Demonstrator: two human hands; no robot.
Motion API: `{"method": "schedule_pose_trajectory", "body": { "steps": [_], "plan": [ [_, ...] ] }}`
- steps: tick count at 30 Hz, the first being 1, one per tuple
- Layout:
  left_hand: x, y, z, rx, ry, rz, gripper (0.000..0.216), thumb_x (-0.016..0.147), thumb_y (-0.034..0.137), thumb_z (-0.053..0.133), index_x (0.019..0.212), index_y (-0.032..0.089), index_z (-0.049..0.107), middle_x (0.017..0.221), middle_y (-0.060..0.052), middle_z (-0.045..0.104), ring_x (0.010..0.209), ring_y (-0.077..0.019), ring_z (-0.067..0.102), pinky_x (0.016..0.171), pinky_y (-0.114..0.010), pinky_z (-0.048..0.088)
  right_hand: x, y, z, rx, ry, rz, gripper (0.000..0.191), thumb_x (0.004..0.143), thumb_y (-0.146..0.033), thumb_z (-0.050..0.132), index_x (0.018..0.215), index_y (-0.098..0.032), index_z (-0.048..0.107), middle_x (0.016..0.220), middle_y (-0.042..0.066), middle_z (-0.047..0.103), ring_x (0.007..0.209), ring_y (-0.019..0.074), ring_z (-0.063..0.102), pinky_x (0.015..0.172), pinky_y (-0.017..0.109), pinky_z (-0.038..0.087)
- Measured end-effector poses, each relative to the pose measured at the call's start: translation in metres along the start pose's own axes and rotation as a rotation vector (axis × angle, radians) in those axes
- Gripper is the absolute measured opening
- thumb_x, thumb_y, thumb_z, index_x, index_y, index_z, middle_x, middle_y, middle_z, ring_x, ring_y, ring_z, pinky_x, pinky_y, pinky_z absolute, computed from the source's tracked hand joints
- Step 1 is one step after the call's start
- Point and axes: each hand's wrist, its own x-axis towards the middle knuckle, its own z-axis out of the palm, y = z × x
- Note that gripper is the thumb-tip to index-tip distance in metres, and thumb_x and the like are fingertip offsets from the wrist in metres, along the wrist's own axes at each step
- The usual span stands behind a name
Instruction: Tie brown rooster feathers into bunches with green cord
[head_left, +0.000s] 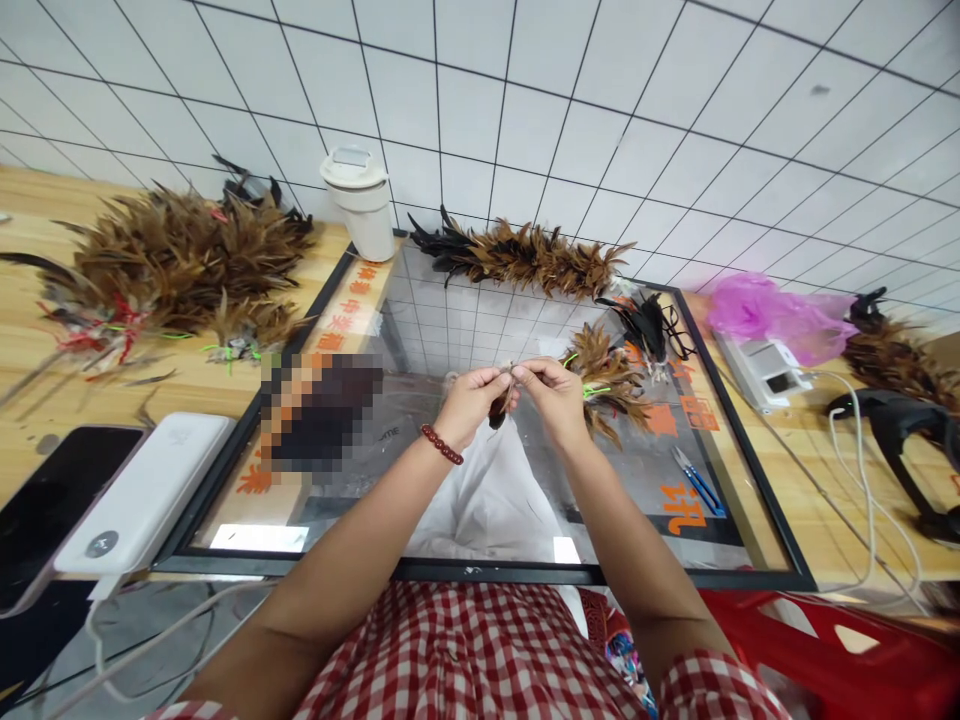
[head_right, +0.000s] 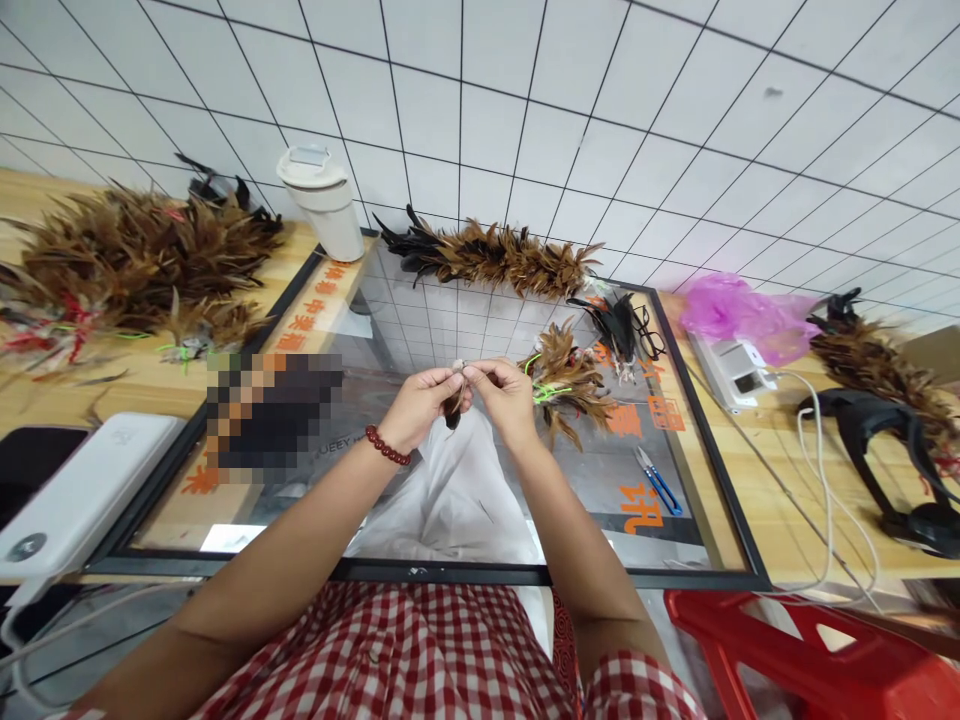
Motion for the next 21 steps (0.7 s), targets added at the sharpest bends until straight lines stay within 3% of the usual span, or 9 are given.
{"method": "schedule_pose_trajectory", "body": {
  "steps": [2, 5, 8, 10, 14, 17, 21],
  "plan": [
    [0.000, -0.001, 0.000, 0.024, -0.002, 0.023, 0.019, 0.073, 0.028, 0.068, 0.066, 0.011, 0.061, 0.055, -0.001, 0.058, 0.048, -0.0081, 0.052, 0.049, -0.020, 0.040, 0.001, 0.001, -0.001, 0.017, 0.004, 0.021, 0.016, 0.070, -0.035, 0.071, 0.076, -0.020, 0.071, 0.075, 0.002, 0.063, 0.076, 0.0143, 0.058, 0.073, 0.029, 0.046],
    [0.000, -0.001, -0.001, 0.069, -0.005, 0.067, 0.016, 0.076, 0.024, 0.064, 0.067, 0.011, 0.062, 0.050, 0.002, 0.051, 0.045, -0.0062, 0.047, 0.048, -0.019, 0.035, 0.002, 0.000, -0.004, 0.181, -0.034, 0.191, 0.027, 0.069, -0.038, 0.072, 0.089, -0.020, 0.071, 0.064, -0.003, 0.056, 0.058, 0.0090, 0.049, 0.060, 0.025, 0.042],
    [-0.001, -0.001, -0.002, 0.079, -0.034, 0.070, 0.017, 0.077, 0.025, 0.063, 0.067, 0.011, 0.063, 0.050, 0.002, 0.049, 0.047, -0.0063, 0.046, 0.050, -0.019, 0.035, 0.003, -0.004, -0.010, 0.327, -0.120, 0.306, 0.036, 0.069, -0.043, 0.072, 0.097, -0.019, 0.070, 0.056, -0.006, 0.046, 0.050, 0.0064, 0.039, 0.052, 0.023, 0.036],
    [-0.001, -0.001, -0.003, 0.059, -0.070, 0.053, 0.017, 0.075, 0.027, 0.065, 0.068, 0.011, 0.062, 0.051, 0.002, 0.049, 0.048, -0.0068, 0.045, 0.051, -0.020, 0.036, 0.003, -0.007, -0.012, 0.357, -0.198, 0.333, 0.040, 0.067, -0.045, 0.074, 0.098, -0.020, 0.071, 0.057, -0.006, 0.048, 0.051, 0.0065, 0.039, 0.052, 0.022, 0.036],
    [-0.002, -0.001, -0.004, 0.053, -0.189, 0.004, 0.024, 0.071, 0.033, 0.069, 0.065, 0.012, 0.060, 0.050, 0.001, 0.051, 0.047, -0.0076, 0.046, 0.050, -0.021, 0.037, 0.002, -0.007, -0.012, 0.336, -0.286, 0.335, 0.036, 0.062, -0.045, 0.078, 0.086, -0.019, 0.072, 0.060, -0.003, 0.057, 0.054, 0.0081, 0.047, 0.054, 0.023, 0.040],
    [-0.003, 0.001, -0.004, 0.053, -0.248, -0.053, 0.027, 0.070, 0.036, 0.071, 0.068, 0.011, 0.062, 0.052, 0.000, 0.054, 0.048, -0.0086, 0.049, 0.050, -0.022, 0.039, 0.001, -0.005, -0.010, 0.320, -0.261, 0.279, 0.028, 0.064, -0.044, 0.076, 0.069, -0.018, 0.067, 0.055, -0.003, 0.056, 0.051, 0.0095, 0.050, 0.051, 0.025, 0.043],
    [-0.005, 0.004, 0.000, -0.021, -0.251, -0.130, 0.036, 0.072, 0.045, 0.068, 0.075, 0.010, 0.063, 0.065, -0.006, 0.063, 0.056, -0.0135, 0.058, 0.055, -0.026, 0.045, 0.001, -0.002, -0.011, 0.268, -0.171, 0.232, 0.024, 0.067, -0.040, 0.075, 0.069, -0.019, 0.064, 0.054, -0.004, 0.054, 0.046, 0.0100, 0.049, 0.048, 0.026, 0.043]
  ]
}}
